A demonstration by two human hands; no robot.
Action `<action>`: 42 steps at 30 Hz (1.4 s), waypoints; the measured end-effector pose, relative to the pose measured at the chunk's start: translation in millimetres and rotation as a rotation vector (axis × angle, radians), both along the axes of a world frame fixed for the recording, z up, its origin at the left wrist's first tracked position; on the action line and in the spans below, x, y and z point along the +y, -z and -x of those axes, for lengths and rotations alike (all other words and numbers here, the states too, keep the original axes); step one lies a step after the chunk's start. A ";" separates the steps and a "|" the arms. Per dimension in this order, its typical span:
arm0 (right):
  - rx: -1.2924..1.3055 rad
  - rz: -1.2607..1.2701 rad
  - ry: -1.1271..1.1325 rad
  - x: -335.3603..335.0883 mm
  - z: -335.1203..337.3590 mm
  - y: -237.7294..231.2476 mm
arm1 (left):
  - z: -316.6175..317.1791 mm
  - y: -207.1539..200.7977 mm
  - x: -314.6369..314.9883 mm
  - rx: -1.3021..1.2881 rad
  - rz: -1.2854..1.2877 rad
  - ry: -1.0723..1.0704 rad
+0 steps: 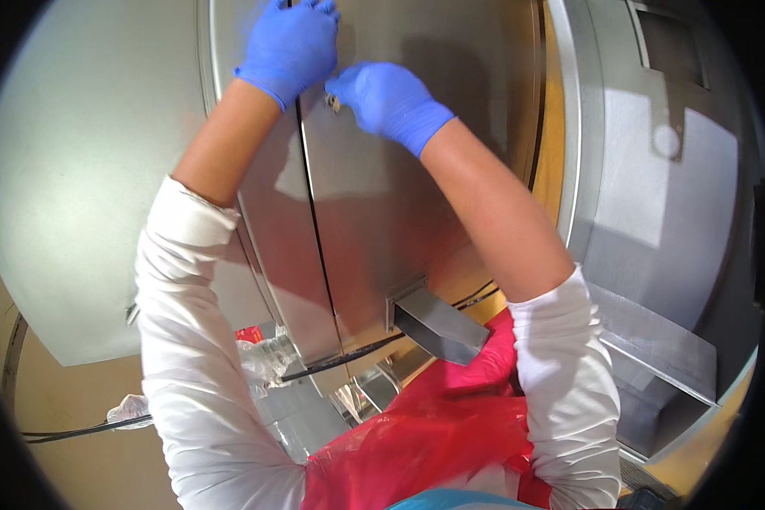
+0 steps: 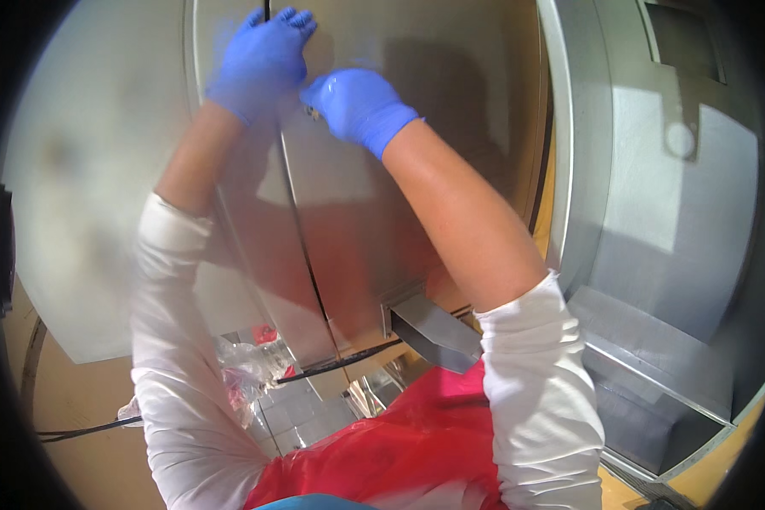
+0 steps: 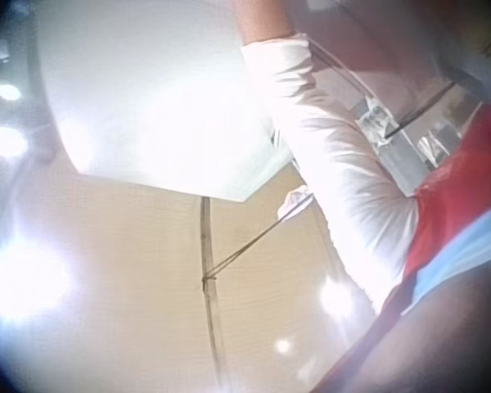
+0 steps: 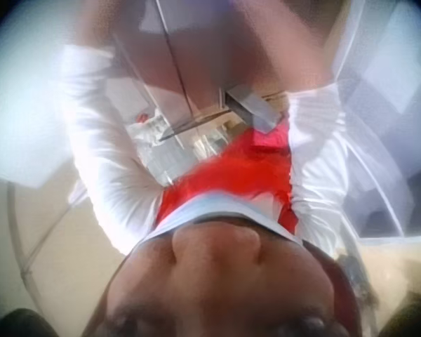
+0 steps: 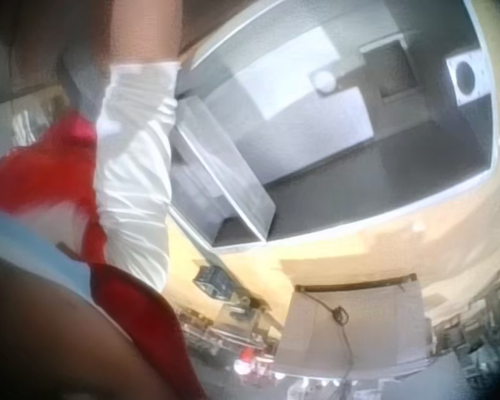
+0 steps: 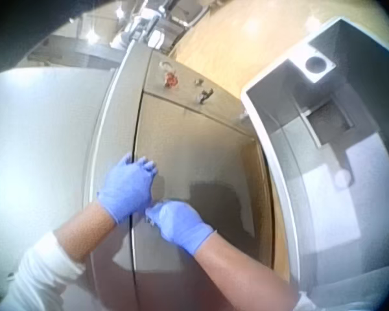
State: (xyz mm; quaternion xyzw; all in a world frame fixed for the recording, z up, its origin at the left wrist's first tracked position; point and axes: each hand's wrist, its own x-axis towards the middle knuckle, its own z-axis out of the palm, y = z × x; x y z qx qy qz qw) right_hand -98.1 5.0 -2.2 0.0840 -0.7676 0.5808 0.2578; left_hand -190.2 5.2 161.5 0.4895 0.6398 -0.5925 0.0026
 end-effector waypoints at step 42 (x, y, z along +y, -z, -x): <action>0.513 0.028 0.113 -4.0 38.7 51.2 | -129.9 78.1 -87.4 0.203 -0.881 -0.455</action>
